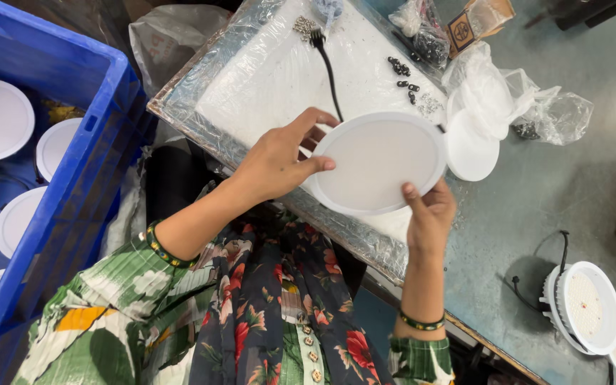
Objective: The person assembles LED light fixtures by attaching mounting brackets and securing them with screws using a power drill. They then place a diffuser cover over the LED module and tighten the assembly. The finished units are placed into a blue crate.
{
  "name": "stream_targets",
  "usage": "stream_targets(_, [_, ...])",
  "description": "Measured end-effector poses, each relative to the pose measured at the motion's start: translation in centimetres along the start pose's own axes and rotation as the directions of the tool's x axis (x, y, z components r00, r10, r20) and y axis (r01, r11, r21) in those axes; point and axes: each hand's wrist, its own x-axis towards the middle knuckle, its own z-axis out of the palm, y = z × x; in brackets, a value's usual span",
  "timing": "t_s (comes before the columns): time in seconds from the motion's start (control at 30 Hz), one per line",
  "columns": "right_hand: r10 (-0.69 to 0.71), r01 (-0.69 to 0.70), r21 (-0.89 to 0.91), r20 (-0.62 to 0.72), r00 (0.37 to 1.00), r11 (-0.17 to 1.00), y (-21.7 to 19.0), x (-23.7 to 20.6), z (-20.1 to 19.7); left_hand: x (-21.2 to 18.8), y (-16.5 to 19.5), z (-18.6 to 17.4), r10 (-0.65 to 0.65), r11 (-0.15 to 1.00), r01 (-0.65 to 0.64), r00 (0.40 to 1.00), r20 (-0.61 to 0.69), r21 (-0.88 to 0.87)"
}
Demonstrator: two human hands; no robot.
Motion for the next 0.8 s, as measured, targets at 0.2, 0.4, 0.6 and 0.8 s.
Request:
stream_targets(0.2, [-0.113,0.113,0.03,0.008,0.994,0.993,-4.7,2.1,0.1,2.2,-2.8,1.0,0.31,0.946,-0.319,0.941,-0.136,-0.053])
stream_targets(0.4, [-0.334,0.367,-0.368,0.153,0.93,0.854,-3.5,1.7,2.2,2.4,-6.3,2.0,0.219,0.973,-0.229,0.962,-0.166,-0.043])
stream_targets(0.6, [-0.338,0.378,-0.44,0.169,0.926,0.815,-3.9,2.1,1.8,0.9,-1.3,-0.8,0.033,0.745,-0.054,0.999,0.044,0.665])
stream_targets(0.8, [-0.352,0.384,-0.499,0.162,0.922,0.777,-4.5,2.2,2.3,-1.9,5.6,-2.6,0.303,0.81,-0.263,0.953,0.01,0.524])
